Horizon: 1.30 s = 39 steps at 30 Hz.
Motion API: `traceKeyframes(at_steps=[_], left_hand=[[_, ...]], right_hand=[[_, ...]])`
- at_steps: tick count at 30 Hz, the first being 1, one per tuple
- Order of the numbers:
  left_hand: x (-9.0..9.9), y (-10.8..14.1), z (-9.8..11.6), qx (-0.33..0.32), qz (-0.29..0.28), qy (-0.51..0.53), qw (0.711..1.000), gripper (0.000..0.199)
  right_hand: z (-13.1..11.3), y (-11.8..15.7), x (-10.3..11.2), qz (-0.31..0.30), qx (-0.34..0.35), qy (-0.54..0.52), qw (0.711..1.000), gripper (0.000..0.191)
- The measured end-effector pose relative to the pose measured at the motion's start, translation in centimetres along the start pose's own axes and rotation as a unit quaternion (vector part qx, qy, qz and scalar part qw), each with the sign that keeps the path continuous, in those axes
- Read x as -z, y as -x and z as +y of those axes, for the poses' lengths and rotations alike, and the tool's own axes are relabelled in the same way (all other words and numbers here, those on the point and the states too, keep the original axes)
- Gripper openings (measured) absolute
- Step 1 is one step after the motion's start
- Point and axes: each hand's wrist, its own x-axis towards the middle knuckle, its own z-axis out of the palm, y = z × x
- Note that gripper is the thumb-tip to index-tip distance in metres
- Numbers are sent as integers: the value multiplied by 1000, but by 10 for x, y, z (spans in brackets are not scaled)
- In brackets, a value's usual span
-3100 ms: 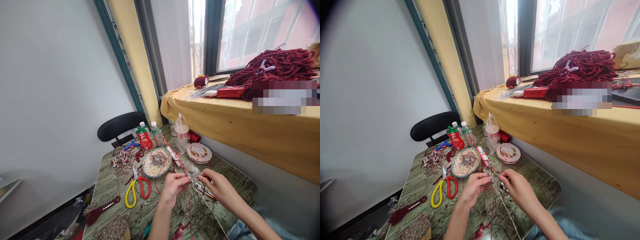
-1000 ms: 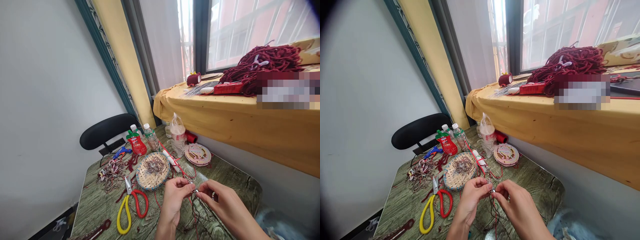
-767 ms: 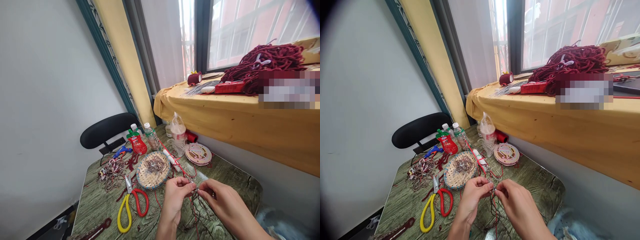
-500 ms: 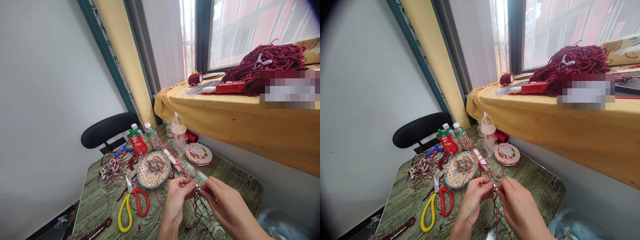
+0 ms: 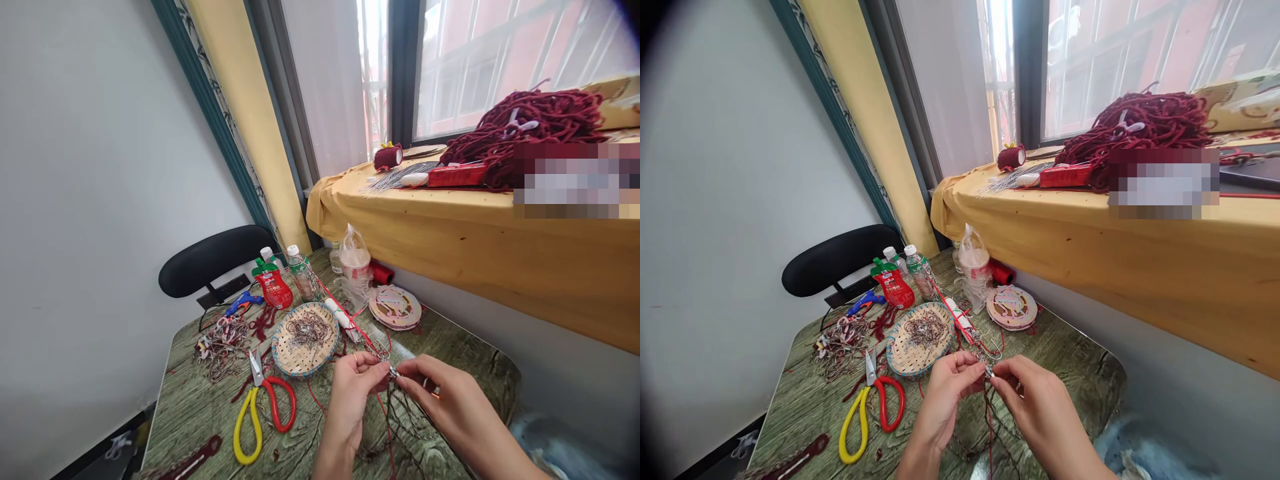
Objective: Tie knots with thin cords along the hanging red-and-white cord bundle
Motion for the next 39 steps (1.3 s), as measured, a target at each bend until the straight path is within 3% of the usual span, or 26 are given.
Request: traceKeyframes(at_steps=[3, 6, 9, 12, 14, 16, 19, 22, 28, 32, 39], left_hand=[[0, 1, 2, -5, -2, -16, 1000, 27], [1, 1, 3, -16, -22, -30, 999, 25], [1, 2, 5, -23, -26, -23, 999, 23], [2, 3, 6, -16, -31, -14, 999, 24], [2, 4, 7, -11, -40, -7, 999, 25], [3, 4, 7, -10, -50, 3, 999, 26], [3, 3, 6, -7, -62, 17, 998, 26], [4, 3, 6, 2, -57, 17, 998, 26], [5, 2, 6, 2, -31, 10, 999, 28], [5, 3, 8, -10, -20, -25, 999, 23], [2, 3, 9, -69, 28, -112, 991, 18]], right_hand=[[-6, 1, 2, 14, 14, 101, 995, 20], [-12, -6, 7, -1, -5, 131, 991, 17], [-10, -19, 14, -72, -39, 31, 996, 14], [-2, -28, 16, -171, -86, -157, 969, 18], [4, -26, 15, -171, -93, -233, 953, 25], [8, -20, 13, -123, -80, -241, 959, 29], [7, -9, 11, -48, -48, -165, 984, 25], [2, -2, 13, -21, 12, -55, 998, 20], [0, 5, 5, 30, 76, 141, 987, 17], [-3, 4, 0, 27, 68, 193, 978, 18], [-19, -14, 6, -38, -40, 159, 986, 15]])
